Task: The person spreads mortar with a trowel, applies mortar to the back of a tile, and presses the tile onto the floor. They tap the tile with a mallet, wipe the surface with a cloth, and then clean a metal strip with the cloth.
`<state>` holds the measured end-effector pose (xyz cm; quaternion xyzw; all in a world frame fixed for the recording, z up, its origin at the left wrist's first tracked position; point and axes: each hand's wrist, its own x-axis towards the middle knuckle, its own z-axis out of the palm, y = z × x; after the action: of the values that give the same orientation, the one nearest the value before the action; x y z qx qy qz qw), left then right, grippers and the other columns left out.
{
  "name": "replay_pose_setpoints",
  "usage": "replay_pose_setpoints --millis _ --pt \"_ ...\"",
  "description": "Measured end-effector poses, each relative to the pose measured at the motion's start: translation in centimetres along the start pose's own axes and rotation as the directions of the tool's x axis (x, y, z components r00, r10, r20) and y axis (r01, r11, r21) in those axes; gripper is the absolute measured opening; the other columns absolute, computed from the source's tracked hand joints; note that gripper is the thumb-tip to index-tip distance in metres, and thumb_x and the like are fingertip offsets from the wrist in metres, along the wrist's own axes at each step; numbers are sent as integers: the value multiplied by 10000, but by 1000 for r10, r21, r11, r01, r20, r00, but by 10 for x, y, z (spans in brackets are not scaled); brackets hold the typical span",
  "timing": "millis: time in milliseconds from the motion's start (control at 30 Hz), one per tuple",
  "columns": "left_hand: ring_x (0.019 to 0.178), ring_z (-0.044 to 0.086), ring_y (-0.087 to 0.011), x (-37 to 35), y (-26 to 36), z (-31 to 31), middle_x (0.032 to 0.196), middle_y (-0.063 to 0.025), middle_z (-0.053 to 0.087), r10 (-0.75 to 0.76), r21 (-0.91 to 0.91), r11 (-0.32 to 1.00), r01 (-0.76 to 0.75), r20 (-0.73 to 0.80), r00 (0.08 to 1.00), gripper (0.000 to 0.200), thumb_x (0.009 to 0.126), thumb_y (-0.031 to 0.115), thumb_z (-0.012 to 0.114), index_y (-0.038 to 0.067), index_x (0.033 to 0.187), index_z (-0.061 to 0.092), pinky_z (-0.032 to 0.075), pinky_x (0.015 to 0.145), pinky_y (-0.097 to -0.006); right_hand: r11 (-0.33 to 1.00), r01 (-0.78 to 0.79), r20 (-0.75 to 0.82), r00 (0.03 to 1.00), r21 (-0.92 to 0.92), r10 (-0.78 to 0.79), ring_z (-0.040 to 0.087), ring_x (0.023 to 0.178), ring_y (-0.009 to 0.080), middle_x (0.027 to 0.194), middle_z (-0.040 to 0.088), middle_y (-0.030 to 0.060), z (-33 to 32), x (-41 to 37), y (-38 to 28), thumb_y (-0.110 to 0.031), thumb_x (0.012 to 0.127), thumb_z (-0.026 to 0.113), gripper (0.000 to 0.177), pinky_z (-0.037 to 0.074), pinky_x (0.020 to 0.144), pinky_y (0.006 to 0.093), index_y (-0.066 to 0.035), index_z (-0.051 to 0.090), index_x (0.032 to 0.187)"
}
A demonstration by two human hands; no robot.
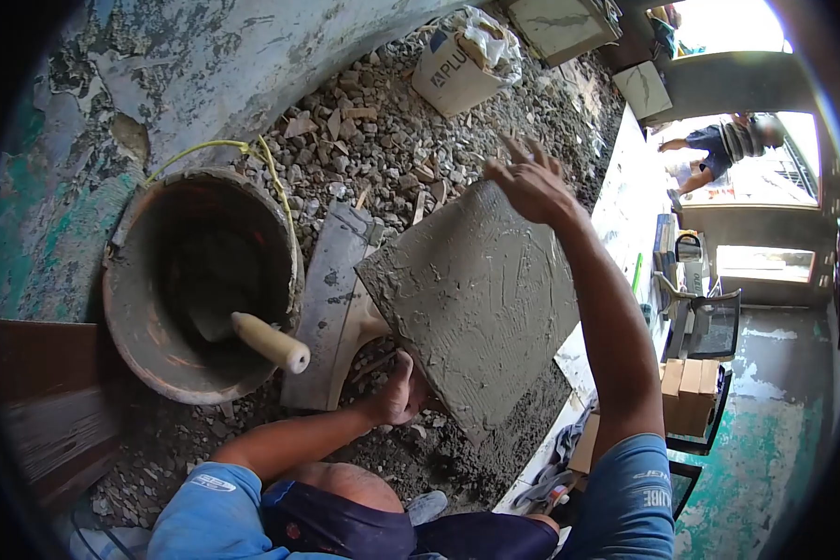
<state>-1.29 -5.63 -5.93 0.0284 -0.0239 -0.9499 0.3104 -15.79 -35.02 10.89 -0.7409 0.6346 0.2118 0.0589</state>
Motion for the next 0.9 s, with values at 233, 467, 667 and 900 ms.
replay_pose_setpoints --millis 233,467,667,900 --pt "1345 394 -272 0 -1 2 1523 -94 309 40 -1 999 -40 -57 998 1051 769 848 291 117 1512 158 392 1055 -470 934 283 68 950 217 -304 -20 1464 347 1594 123 82 4 -63 -92 -634 966 189 727 -44 1157 539 -146 705 1121" --pt "1395 306 -280 2 1 10 1539 -60 298 7 17 1000 -6 -90 996 1067 736 885 281 159 1514 199 273 1121 -475 736 565 -215 824 373 -524 52 1440 441 1561 185 195 8 -126 -157 -678 931 278 697 71 1132 589 -169 703 1146" --pt "1329 382 -308 3 -8 -39 1486 -62 381 33 221 975 14 -212 977 971 777 869 260 196 1474 321 341 1050 -514 739 548 -489 805 392 -337 177 1410 446 1502 315 216 -26 -216 -95 -660 900 424 646 204 1112 580 -110 714 1077" --pt "1315 366 -320 -4 6 5 1475 -49 387 23 139 990 21 -306 952 1062 708 929 248 200 1478 304 332 1038 -532 319 640 -646 375 699 665 579 1119 303 1255 578 197 112 -373 22 -512 944 482 549 437 986 436 -1 650 1056"
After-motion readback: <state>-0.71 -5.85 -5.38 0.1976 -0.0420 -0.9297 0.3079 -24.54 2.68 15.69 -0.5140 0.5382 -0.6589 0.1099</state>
